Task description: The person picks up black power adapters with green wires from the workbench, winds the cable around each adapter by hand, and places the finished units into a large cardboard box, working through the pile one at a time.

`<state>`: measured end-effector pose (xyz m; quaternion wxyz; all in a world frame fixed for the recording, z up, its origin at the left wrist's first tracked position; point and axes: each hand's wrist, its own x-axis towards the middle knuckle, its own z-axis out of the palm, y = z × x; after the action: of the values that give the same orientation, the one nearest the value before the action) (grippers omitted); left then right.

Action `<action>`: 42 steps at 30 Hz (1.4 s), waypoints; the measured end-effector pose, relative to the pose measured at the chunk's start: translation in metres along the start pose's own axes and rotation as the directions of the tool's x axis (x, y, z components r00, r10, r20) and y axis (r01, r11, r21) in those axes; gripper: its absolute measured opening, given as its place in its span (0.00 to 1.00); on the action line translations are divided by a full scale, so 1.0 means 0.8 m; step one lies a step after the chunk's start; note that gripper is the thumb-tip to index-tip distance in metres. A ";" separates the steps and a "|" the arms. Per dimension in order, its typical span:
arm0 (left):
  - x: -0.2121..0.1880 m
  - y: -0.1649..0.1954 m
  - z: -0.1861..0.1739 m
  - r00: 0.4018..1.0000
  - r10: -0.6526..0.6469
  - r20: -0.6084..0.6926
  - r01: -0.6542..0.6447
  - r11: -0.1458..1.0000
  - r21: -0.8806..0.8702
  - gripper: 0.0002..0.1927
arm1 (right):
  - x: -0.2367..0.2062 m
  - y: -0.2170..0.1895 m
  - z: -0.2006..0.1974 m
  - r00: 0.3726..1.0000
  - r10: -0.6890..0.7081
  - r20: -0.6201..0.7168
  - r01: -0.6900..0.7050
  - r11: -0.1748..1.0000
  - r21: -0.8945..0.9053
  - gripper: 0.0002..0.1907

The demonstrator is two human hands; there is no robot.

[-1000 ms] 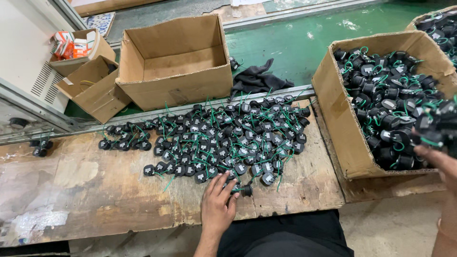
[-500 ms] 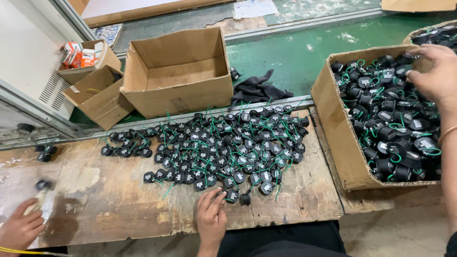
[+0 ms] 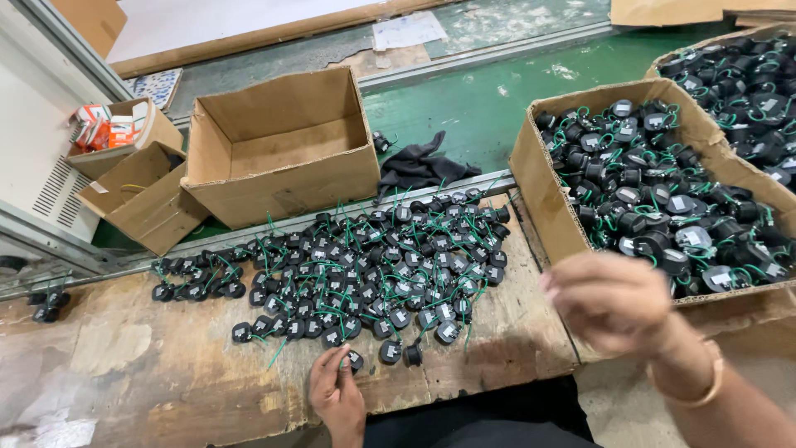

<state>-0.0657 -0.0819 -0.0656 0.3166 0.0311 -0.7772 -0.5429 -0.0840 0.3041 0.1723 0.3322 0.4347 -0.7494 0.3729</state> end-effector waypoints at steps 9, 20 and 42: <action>-0.040 0.020 0.033 0.957 -0.146 0.251 0.266 0.791 -0.551 0.15 | -0.079 -0.027 0.231 0.580 0.409 0.705 -0.815 0.305 0.493 0.43; 0.011 0.102 0.031 0.731 0.532 0.427 -0.449 0.846 -0.286 0.15 | -0.161 -0.004 0.294 0.665 0.563 0.491 -0.729 0.346 0.591 0.16; 0.024 0.029 0.002 0.989 -0.098 0.108 0.089 0.992 0.086 0.13 | -0.145 -0.031 0.267 0.855 0.408 0.319 -0.516 0.730 0.449 0.18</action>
<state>-0.0751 -0.0786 -0.0372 0.2450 0.0497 -0.8128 -0.5262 -0.0524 0.1614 -0.0233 0.0220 0.3416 -0.7340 0.5866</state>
